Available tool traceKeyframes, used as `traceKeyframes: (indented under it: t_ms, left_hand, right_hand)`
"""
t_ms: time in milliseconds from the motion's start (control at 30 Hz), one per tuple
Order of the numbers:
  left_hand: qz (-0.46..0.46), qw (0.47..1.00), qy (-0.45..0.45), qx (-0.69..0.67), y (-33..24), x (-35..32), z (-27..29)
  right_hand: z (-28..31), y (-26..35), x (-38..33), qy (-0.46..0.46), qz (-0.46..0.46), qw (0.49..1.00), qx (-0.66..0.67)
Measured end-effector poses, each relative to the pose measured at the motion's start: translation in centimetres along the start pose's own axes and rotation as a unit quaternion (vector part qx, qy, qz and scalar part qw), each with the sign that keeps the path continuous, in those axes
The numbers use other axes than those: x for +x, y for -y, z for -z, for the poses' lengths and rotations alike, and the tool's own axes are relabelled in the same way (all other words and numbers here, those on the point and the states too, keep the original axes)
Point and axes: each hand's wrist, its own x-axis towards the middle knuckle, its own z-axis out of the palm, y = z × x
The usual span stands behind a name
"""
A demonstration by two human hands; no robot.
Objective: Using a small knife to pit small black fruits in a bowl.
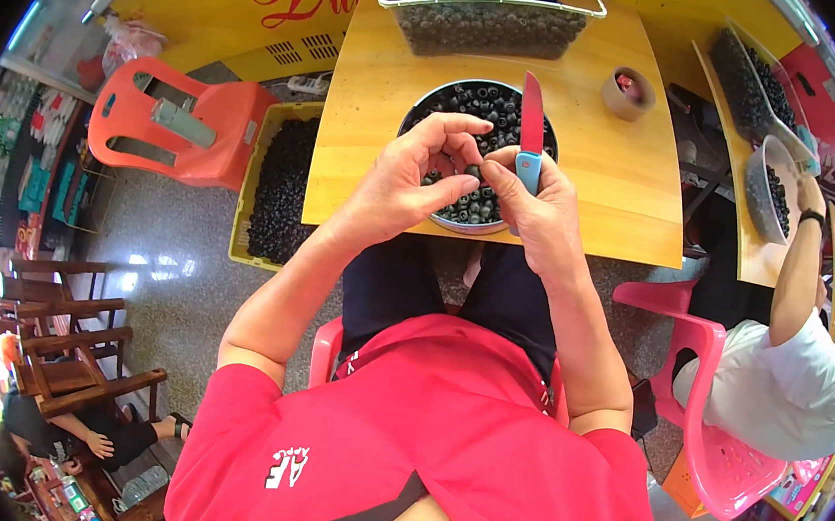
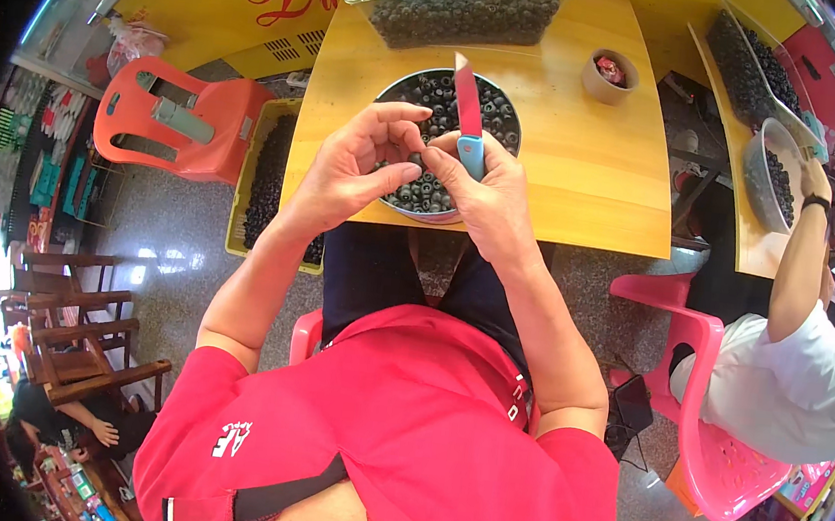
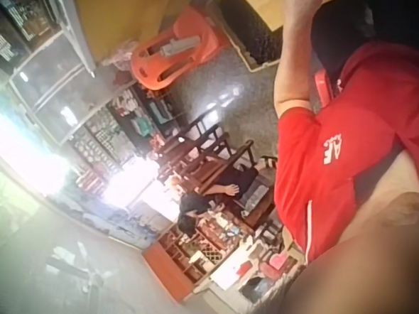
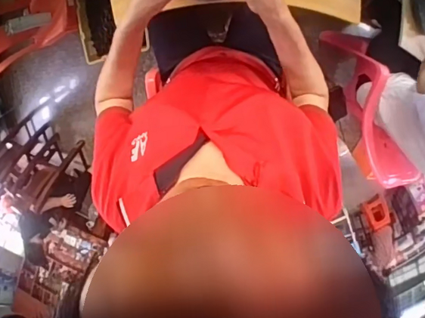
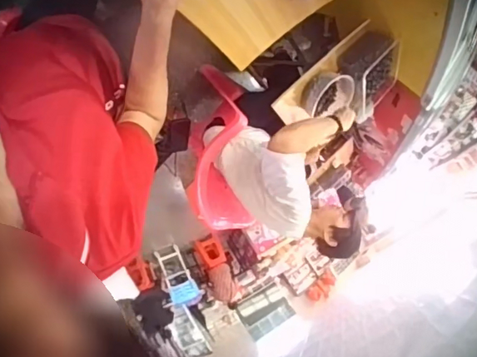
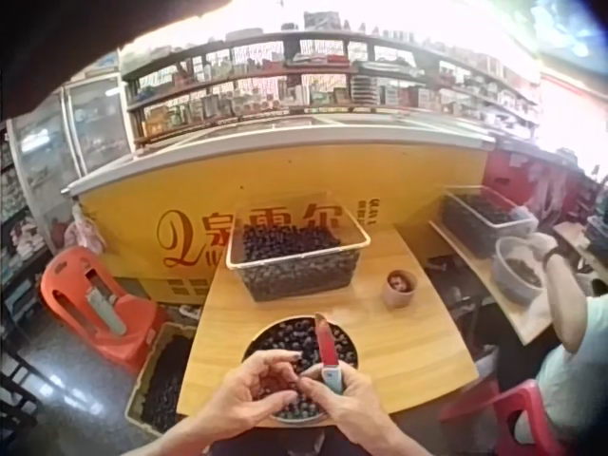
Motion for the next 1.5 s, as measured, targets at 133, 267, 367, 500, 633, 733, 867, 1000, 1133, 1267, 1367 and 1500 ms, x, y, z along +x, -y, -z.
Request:
traceKeyframes:
  t_ms: [133,267,367,500,633,733,867,1000,1133,1267,1367,1500]
  left_hand:
    - [-0.006,1.0,-0.022,-0.007,0.0,0.1,-0.7]
    - [-0.099,0.974,-0.027,0.203,-0.5,0.3,-1.2]
    - [-0.15,0.947,-0.028,0.282,-0.3,0.1,-1.6]
    - [-0.134,0.962,-0.057,0.231,0.8,0.0,-1.4]
    - [-0.064,0.994,-0.07,0.06,2.1,-0.4,-1.8]
    - [-0.081,0.994,-0.075,0.014,2.6,-0.5,-1.9]
    - [-0.077,0.996,-0.046,0.025,1.9,-0.9,-1.9]
    - [0.008,0.995,-0.052,-0.084,1.1,-1.2,-2.2]
    - [0.009,0.996,-0.074,-0.057,1.1,-1.2,-2.3]
    - [0.03,0.994,-0.08,-0.068,1.1,-1.2,-2.3]
    - [0.027,0.994,-0.07,-0.081,1.5,-1.2,-2.1]
    - [0.014,0.993,-0.077,-0.088,1.6,-1.1,-2.3]
  right_hand:
    - [-0.1,-0.4,-0.1,-0.013,-0.012,0.999,0.047]
    - [-0.5,0.0,-0.4,-0.023,-0.01,0.996,0.088]
    - [-0.8,0.7,-0.7,-0.028,-0.024,0.996,0.077]
    - [-0.1,0.1,-0.9,-0.026,-0.034,0.992,0.118]
    - [-0.2,0.4,-0.9,-0.023,-0.029,0.99,0.14]
    - [0.2,0.5,-0.8,0.002,-0.037,0.99,0.136]
    - [0.6,1.2,-0.9,0.011,0.002,1.0,-0.006]
    - [1.1,0.8,-0.8,-0.033,0.239,0.943,-0.229]
    - [1.3,2.0,-1.2,-0.01,0.318,0.837,-0.445]
    - [1.4,2.0,-1.1,-0.006,0.332,0.808,-0.487]
    - [1.5,1.8,-1.1,-0.009,0.325,0.808,-0.491]
    - [1.6,1.7,-1.0,-0.018,0.318,0.804,-0.502]
